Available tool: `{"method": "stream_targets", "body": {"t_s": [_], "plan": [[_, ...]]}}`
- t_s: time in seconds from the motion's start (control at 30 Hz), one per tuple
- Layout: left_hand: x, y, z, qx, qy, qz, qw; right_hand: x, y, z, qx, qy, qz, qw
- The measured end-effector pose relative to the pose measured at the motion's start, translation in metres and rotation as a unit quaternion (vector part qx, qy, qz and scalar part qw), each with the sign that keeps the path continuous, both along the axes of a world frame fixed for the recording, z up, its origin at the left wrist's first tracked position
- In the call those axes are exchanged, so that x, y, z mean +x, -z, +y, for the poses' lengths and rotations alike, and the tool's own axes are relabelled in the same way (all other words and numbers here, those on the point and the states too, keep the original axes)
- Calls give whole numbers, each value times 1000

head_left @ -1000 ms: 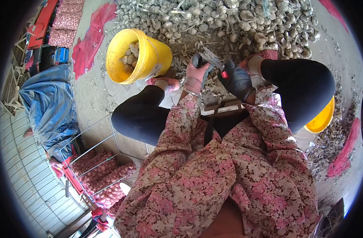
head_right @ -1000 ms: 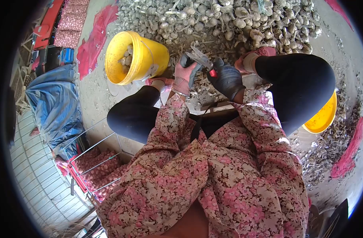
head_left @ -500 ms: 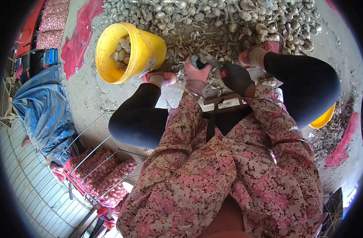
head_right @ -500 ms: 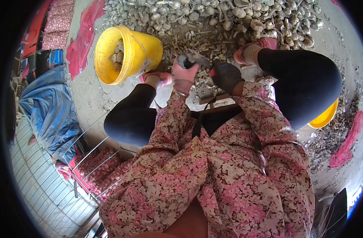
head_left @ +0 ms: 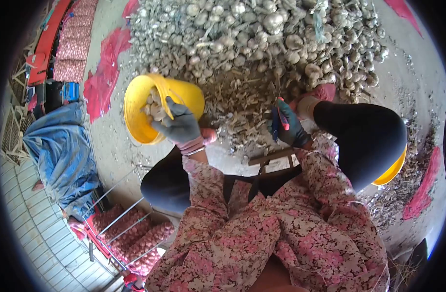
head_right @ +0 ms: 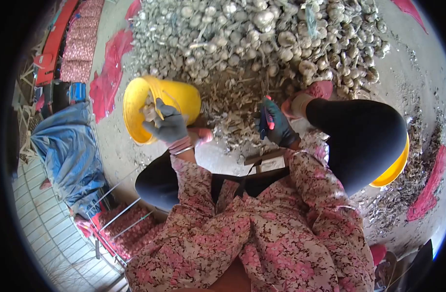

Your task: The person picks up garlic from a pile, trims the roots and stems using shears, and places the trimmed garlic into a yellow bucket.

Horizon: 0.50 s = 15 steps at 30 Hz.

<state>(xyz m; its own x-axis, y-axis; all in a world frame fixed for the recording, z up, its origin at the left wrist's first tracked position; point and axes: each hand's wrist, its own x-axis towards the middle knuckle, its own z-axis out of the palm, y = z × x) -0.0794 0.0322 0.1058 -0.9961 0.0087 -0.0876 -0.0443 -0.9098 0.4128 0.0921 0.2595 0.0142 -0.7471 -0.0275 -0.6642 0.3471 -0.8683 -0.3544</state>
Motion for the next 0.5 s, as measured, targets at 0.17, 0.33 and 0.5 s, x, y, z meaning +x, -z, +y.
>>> {"method": "stream_targets", "body": {"t_s": [0.17,0.33,0.5], "plan": [[-31,47,77,-260,145,-137,945,1,24,6,-191,44,44,980],[-77,50,237,-514,304,-88,797,-2,22,11,-162,104,154,969],[-115,83,355,-590,369,-188,692,-10,11,17,50,112,-52,991]]}}
